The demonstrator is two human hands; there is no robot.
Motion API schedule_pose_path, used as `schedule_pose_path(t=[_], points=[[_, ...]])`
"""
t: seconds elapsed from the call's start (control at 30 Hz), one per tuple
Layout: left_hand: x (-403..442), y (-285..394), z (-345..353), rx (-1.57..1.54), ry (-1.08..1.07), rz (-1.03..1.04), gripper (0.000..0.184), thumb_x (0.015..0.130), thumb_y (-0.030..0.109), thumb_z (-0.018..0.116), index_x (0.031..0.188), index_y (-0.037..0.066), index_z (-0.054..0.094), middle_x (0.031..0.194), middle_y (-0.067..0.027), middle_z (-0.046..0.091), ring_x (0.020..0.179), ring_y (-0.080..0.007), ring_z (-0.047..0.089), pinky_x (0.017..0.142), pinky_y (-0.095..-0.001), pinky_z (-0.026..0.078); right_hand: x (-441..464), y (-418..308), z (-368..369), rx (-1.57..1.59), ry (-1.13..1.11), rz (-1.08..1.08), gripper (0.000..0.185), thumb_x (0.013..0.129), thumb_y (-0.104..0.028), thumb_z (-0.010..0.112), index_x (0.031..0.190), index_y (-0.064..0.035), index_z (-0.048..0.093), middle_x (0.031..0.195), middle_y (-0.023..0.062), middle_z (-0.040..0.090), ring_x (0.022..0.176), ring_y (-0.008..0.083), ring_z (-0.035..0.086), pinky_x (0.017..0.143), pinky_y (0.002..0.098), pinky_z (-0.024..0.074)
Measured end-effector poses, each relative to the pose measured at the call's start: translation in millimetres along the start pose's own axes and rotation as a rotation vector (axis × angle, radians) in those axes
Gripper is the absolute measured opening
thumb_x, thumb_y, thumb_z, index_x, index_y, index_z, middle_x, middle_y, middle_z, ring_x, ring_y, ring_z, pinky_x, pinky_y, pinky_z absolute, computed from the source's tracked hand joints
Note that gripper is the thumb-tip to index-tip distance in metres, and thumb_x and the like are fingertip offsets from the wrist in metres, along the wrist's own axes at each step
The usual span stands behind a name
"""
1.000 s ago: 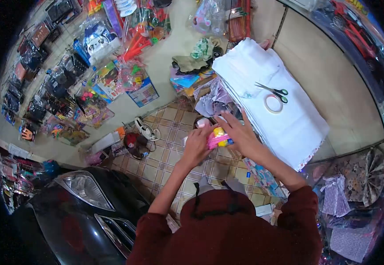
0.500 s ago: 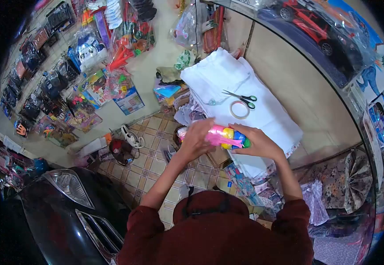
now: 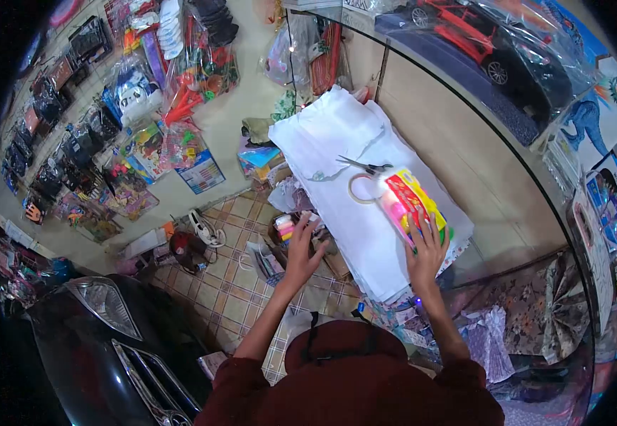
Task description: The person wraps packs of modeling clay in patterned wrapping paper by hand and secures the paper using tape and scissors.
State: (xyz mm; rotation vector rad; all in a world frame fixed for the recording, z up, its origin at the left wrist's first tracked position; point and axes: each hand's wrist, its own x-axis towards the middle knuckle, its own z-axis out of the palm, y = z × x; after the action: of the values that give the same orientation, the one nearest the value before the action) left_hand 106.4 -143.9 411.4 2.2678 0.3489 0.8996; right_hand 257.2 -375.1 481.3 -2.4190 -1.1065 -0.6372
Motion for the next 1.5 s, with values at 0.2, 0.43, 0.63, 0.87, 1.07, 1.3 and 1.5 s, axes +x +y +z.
schedule_pose_path(t=[0.2, 0.43, 0.63, 0.87, 1.07, 1.3, 1.5], points=[[-8.5, -1.6, 25.7, -0.125, -0.153, 0.025, 0.042, 0.081, 0.014, 0.07, 0.121, 0.007, 0.056, 0.134, -0.0179, 0.05, 0.127, -0.0375, 0.044, 0.104, -0.0441, 0.036, -14.8, 2.6, -1.1, -0.027, -0.3, 0.054, 0.068, 0.077, -0.022, 0.071, 0.139, -0.0124, 0.045, 0.145, 0.0124, 0.04, 0.137, 0.0286, 0.033, 0.107, 0.0565, 0.0246], [-1.7, -6.5, 18.7, -0.141, -0.198, 0.016, 0.035, 0.085, 0.02, 0.068, 0.115, 0.006, 0.059, 0.124, -0.0157, 0.059, 0.117, -0.0329, 0.054, 0.099, -0.0424, 0.04, 82.1, -1.7, -2.3, -0.133, -0.604, -0.028, 0.04, 0.083, -0.041, 0.063, 0.105, -0.0084, 0.063, 0.1, 0.0107, 0.067, 0.1, 0.0274, 0.063, 0.104, 0.0563, 0.0271], [27.5, -29.5, -6.6, -0.283, -0.218, -0.089, 0.031, 0.086, 0.019, 0.066, 0.112, 0.003, 0.06, 0.111, -0.0149, 0.063, 0.102, -0.0305, 0.06, 0.092, -0.0375, 0.044, 174.1, -24.3, 97.4, 0.079, -0.694, -0.152, 0.069, 0.083, -0.039, 0.066, 0.137, -0.0046, 0.042, 0.131, 0.0244, 0.048, 0.12, 0.0372, 0.049, 0.099, 0.0555, 0.0365], [92.1, -103.2, 0.8, -0.315, 0.11, -0.236, 0.045, 0.092, 0.022, 0.061, 0.129, 0.0, 0.047, 0.12, -0.014, 0.057, 0.108, -0.0232, 0.057, 0.089, -0.0352, 0.047, 200.0, -22.0, 194.1, 0.292, -0.513, -0.648, 0.071, 0.073, -0.017, 0.068, 0.138, -0.0062, 0.04, 0.14, 0.0243, 0.039, 0.127, 0.038, 0.042, 0.1, 0.0466, 0.0393], [117.7, -91.1, 3.3, -0.488, 0.072, -0.369, 0.043, 0.092, 0.019, 0.06, 0.128, -0.003, 0.047, 0.118, -0.0175, 0.054, 0.108, -0.0264, 0.055, 0.093, -0.0364, 0.043, 229.0, -11.6, 182.8, 0.475, -0.279, -0.37, 0.02, 0.082, -0.012, 0.059, 0.099, -0.0039, 0.064, 0.085, 0.0117, 0.068, 0.074, 0.0263, 0.066, 0.072, 0.0376, 0.051], [110.8, -99.6, 14.2, -0.419, 0.049, -0.319, 0.045, 0.092, 0.021, 0.061, 0.128, -0.002, 0.048, 0.116, -0.0182, 0.055, 0.108, -0.0274, 0.053, 0.094, -0.0362, 0.041, 245.1, 19.6, 152.9, 1.111, 0.057, 0.321, 0.029, 0.094, -0.023, 0.059, 0.11, 0.0012, 0.06, 0.095, 0.0064, 0.066, 0.084, 0.0134, 0.061, 0.077, 0.0289, 0.0466], [110.9, -98.5, 12.8, -0.426, 0.02, -0.337, 0.045, 0.093, 0.022, 0.059, 0.129, -0.002, 0.048, 0.118, -0.0187, 0.054, 0.109, -0.0278, 0.052, 0.096, -0.036, 0.039, 248.0, -3.2, 116.4, 1.236, 0.337, 0.336, 0.029, 0.095, -0.022, 0.056, 0.113, 0.0012, 0.057, 0.108, 0.0089, 0.062, 0.095, 0.0152, 0.058, 0.086, 0.0276, 0.0429]])
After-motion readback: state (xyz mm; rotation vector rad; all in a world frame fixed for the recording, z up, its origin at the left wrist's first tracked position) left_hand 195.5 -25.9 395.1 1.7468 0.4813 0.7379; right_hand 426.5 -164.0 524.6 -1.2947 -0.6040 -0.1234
